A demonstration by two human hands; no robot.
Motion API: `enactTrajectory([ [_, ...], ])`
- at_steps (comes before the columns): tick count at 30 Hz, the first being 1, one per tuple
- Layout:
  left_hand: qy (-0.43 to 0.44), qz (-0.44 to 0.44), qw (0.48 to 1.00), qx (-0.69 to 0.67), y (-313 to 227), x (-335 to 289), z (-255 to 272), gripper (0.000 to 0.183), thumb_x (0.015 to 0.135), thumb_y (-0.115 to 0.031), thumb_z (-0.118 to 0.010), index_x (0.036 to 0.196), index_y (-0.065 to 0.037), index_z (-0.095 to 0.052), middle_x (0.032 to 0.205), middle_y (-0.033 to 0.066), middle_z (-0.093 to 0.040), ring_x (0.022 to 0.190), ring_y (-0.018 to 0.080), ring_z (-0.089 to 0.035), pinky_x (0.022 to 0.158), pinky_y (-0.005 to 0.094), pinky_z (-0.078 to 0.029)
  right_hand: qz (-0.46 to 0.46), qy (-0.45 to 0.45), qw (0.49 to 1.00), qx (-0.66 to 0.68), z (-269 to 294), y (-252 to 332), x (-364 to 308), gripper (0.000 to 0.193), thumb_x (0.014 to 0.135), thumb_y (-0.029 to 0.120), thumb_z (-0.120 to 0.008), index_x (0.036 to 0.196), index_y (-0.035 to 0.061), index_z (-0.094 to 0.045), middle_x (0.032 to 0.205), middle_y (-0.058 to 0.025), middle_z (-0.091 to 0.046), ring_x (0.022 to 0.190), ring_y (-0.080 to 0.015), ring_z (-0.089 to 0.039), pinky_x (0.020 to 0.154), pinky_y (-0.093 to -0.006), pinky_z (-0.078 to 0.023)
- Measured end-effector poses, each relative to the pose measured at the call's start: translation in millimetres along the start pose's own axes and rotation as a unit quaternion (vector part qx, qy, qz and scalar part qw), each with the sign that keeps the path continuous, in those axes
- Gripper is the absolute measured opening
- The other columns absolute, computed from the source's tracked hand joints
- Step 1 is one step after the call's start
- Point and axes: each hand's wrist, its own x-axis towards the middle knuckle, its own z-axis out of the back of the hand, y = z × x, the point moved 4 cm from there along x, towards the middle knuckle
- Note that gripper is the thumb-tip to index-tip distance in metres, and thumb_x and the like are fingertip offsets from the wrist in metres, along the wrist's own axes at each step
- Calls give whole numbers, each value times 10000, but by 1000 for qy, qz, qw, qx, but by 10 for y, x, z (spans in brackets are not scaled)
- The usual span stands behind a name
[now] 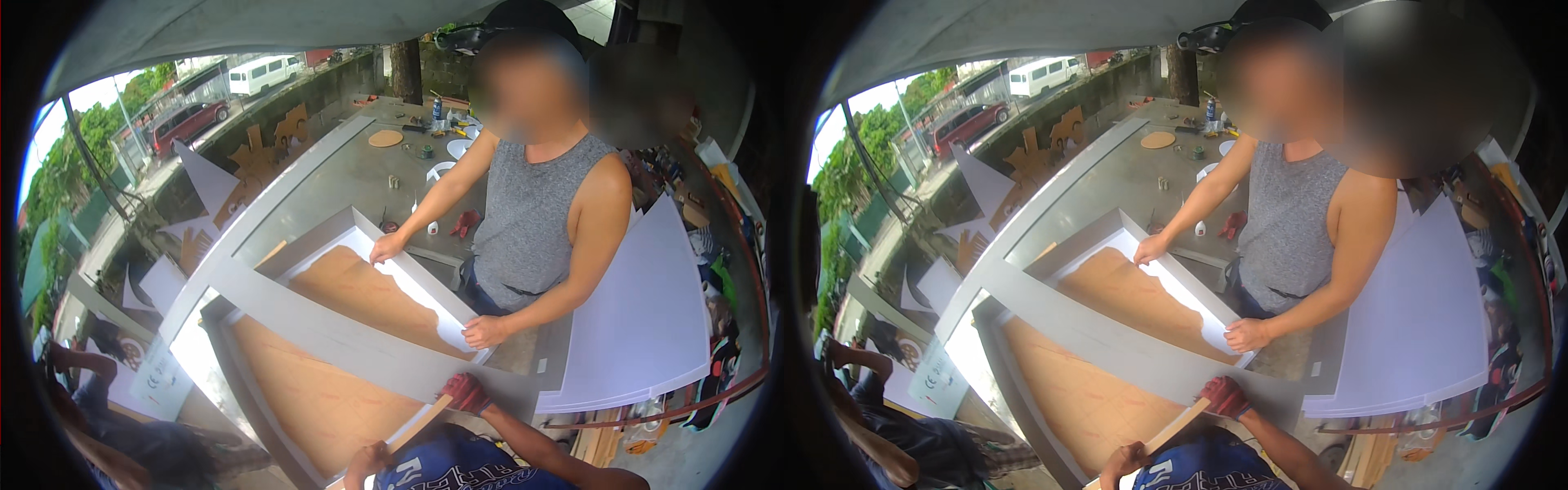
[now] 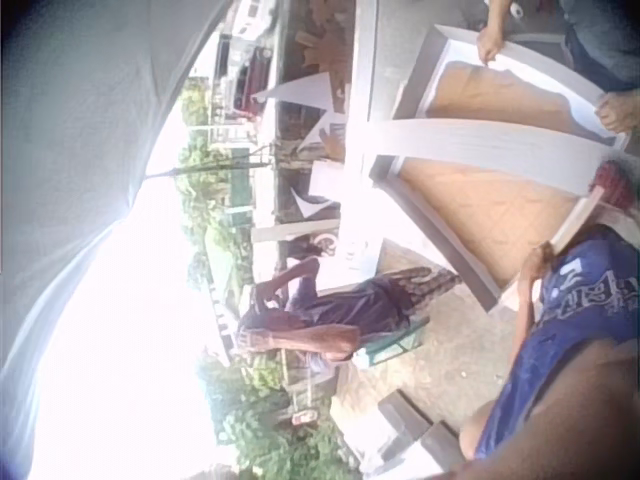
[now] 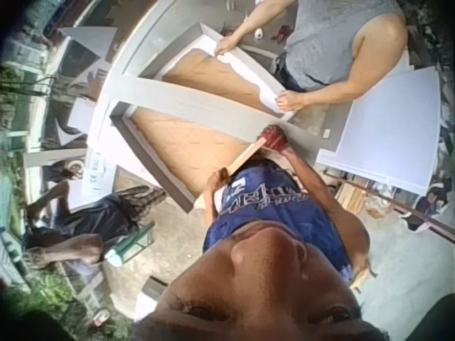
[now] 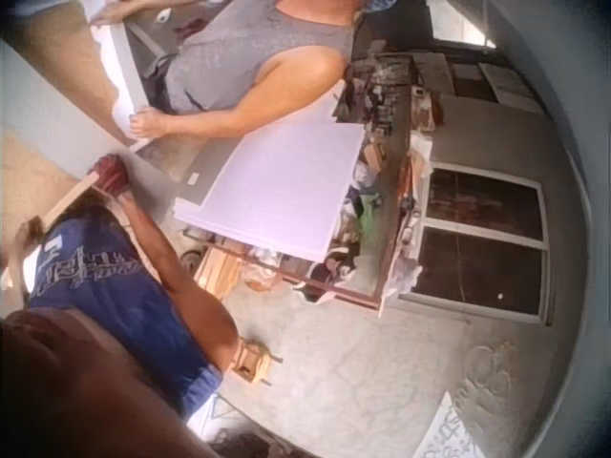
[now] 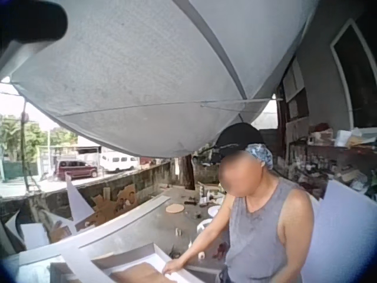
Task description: Measuring and marking components for a large sign assembly on a metal work table.
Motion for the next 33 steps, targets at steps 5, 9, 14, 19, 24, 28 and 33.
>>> enactTrajectory([
  [5, -166, 30, 985, 37, 259, -113, 122, 425, 733, -470, -683, 803, -60, -593, 726, 170, -650, 770, 366, -635, 705, 445, -505, -43, -3, 999, 31, 251, -107, 40, 383, 738, 507, -564, 903, 172, -648, 867, -49, -616, 878, -227, -590, 785, -386, -456],
  [9, -340, 157, 917, 138, 742, -380, 54, 413, 634, -340, -758, 942, -91, -638, 1081, 174, -591, 1029, 347, -517, 925, 497, -366, -62, 32, 997, 26, 355, -75, 129, 405, 715, 494, -600, 893, 133, -646, 876, -56, -622, 883, -231, -592, 789, -379, -459],
  [14, -549, 236, 757, 264, 549, -797, 210, 252, 699, -121, -641, 946, -82, -620, 999, 189, -579, 951, 371, -529, 822, 459, -425, -74, 19, 997, 17, 419, 52, 100, 342, 679, 385, -661, 897, 124, -624, 876, -59, -617, 896, -237, -583, 806, -373, -439],
  [19, -615, 214, 751, 112, 918, -776, 115, 255, 713, -101, -627, 956, -32, -592, 1015, 212, -558, 899, 408, -543, 786, 467, -449, -43, -215, 974, 60, 347, 259, 127, 439, 658, 246, -635, 1068, 101, -573, 1056, -96, -562, 1016, -262, -527, 885, -402, -416],
  [24, -666, 274, 693, 39, 843, -781, 193, 227, 723, -87, -652, 899, 0, -538, 976, 190, -538, 835, 406, -592, 701, 467, -478, -15, -215, 966, 145, 376, 291, 208, 566, 661, 183, -655, 1191, 62, -498, 1205, -128, -483, 1144, -295, -461, 964, -417, -393],
  [28, -646, 281, 710, 7, 855, -739, 172, 268, 685, 61, -570, 936, 1, -497, 1048, 196, -470, 855, 454, -579, 694, 527, -482, -18, -208, 958, 196, 388, 231, 173, 602, 645, 206, -709, 1193, 74, -497, 1221, -119, -471, 1157, -300, -453, 981, -423, -383],
  [33, -616, 272, 739, 6, 714, -747, 239, 279, 679, 67, -548, 950, -3, -539, 1060, 199, -497, 883, 436, -580, 742, 486, -490, 5, -183, 964, 195, 297, 194, 214, 589, 653, 277, -732, 1164, 78, -518, 1187, -114, -507, 1167, -301, -448, 1000, -442, -355],
])
